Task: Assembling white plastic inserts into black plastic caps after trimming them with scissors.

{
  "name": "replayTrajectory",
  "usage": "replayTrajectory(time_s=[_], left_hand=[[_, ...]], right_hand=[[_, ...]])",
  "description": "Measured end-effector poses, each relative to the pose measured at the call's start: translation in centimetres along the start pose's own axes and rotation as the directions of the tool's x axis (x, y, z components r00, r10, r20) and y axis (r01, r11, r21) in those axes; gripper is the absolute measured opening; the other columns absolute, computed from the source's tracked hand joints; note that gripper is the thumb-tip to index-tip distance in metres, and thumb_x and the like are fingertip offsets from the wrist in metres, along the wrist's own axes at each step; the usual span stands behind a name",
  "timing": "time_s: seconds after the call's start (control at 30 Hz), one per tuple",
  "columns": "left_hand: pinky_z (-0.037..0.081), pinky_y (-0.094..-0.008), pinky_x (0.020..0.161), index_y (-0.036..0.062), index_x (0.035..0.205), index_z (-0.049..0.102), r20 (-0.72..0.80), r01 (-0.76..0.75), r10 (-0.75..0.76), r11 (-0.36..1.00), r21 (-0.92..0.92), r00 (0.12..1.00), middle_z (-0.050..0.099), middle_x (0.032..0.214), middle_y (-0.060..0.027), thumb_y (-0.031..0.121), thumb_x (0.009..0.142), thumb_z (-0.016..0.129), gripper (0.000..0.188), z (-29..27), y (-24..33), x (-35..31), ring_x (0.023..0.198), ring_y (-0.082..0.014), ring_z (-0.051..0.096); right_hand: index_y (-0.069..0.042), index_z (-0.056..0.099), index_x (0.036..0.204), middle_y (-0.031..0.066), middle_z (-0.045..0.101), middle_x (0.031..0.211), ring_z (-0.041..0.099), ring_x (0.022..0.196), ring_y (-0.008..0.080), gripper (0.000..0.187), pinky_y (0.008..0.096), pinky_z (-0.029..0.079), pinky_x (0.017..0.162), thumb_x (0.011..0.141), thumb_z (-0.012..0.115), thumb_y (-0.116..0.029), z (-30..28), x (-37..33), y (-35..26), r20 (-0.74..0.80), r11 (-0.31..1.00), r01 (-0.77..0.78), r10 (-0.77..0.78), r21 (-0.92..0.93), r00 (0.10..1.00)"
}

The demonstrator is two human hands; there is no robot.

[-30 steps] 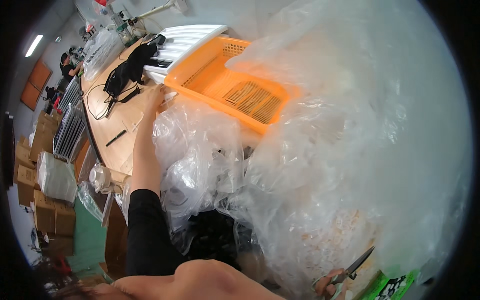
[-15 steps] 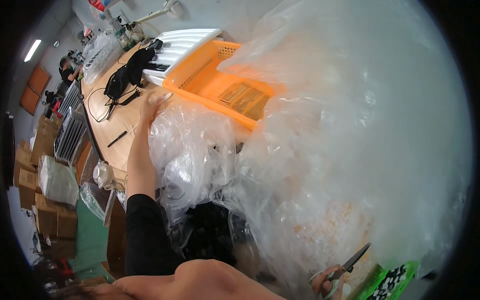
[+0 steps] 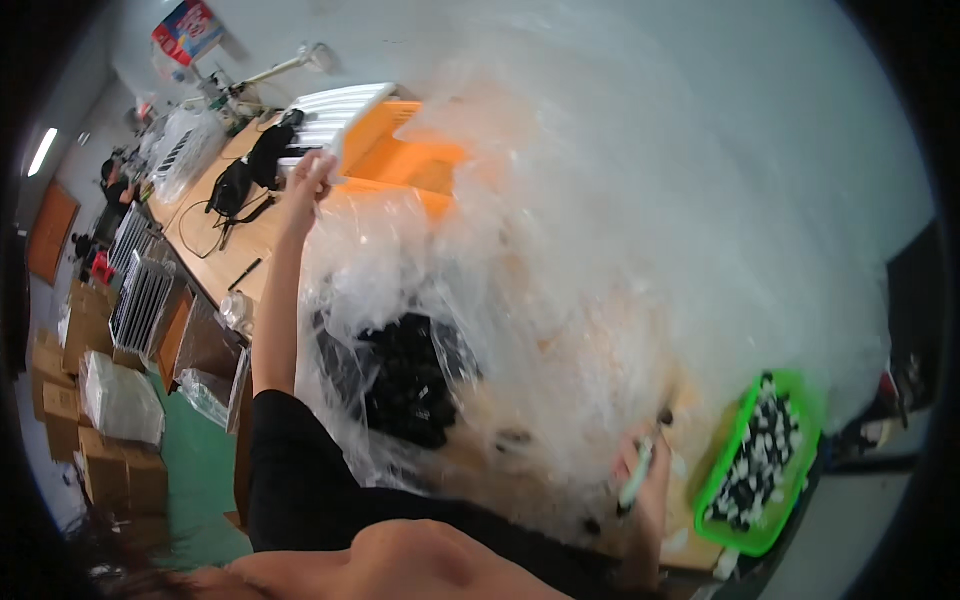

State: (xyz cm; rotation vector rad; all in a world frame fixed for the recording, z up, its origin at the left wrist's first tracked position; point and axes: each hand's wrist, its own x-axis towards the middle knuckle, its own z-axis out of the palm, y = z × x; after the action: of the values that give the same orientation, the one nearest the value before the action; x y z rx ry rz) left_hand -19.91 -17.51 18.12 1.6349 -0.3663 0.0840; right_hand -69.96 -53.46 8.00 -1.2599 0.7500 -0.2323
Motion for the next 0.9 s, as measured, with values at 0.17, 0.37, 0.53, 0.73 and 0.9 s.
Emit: replayTrajectory(time_s=[0.17,0.37,0.53,0.73,0.9], left_hand=[[0.036,-0.0189,0.053,0.0051,0.092,0.065,0.449,0.012,-0.077,0.989,0.145,0.89,0.06,0.08,0.0041,0.011,0.082,0.072,0.014,14.7,7.9,-18.4,0.064,-0.0019,0.049],[0.045,-0.0231,0.07,-0.0033,0.092,0.067,0.542,-0.067,-0.061,0.975,0.213,0.838,0.065,0.083,-0.0007,0.01,0.084,0.071,0.017,20.1,11.7,-30.3,0.076,-0.0066,0.056],[0.044,-0.0237,0.062,-0.0022,0.091,0.068,0.222,0.048,-0.132,0.936,0.349,0.966,0.066,0.08,-0.0007,0.015,0.087,0.065,0.018,18.2,10.4,-35.7,0.071,-0.0056,0.054],[0.05,-0.0341,0.073,0.0054,0.12,0.06,0.112,0.028,-0.199,0.59,0.807,0.974,0.068,0.096,-0.0184,0.024,0.083,0.069,0.042,13.5,4.8,-40.2,0.082,-0.0264,0.067],[0.048,-0.0291,0.064,0.0071,0.134,0.045,0.136,0.028,-0.124,0.832,0.554,0.983,0.066,0.091,-0.0119,0.012,0.081,0.07,0.059,13.5,5.2,-40.9,0.076,-0.017,0.061]], right_hand=[[-0.007,0.052,0.103,0.0148,0.065,0.107,0.062,0.082,0.015,0.011,0.027,0.05,0.069,0.099,0.05,-0.018,4.2,3.3,-0.8,0.265,0.92,0.143,-0.25,0.366,0.931],[-0.009,0.044,0.088,0.0174,0.068,0.098,0.061,0.079,0.0135,0.028,0.0254,0.048,0.07,0.083,0.068,0.003,7.4,0.4,-3.9,0.264,0.774,0.528,-0.622,0.35,0.737],[-0.01,0.041,0.088,0.0166,0.068,0.093,0.059,0.077,0.0122,0.034,0.0239,0.046,0.069,0.081,0.071,0.004,2.3,-4.1,-1.5,0.133,0.746,0.572,-0.641,0.342,0.756],[-0.01,0.04,0.088,0.0165,0.068,0.094,0.061,0.081,0.0146,0.031,0.0251,0.048,0.073,0.083,0.069,0.002,-3.8,-7.2,1.9,0.13,0.797,0.507,-0.57,0.327,0.812],[-0.01,0.041,0.087,0.0139,0.068,0.094,0.061,0.083,0.0125,0.033,0.0251,0.048,0.074,0.082,0.071,0.002,-7.1,-8.3,4.2,0.042,0.822,0.464,-0.504,0.329,0.863]])
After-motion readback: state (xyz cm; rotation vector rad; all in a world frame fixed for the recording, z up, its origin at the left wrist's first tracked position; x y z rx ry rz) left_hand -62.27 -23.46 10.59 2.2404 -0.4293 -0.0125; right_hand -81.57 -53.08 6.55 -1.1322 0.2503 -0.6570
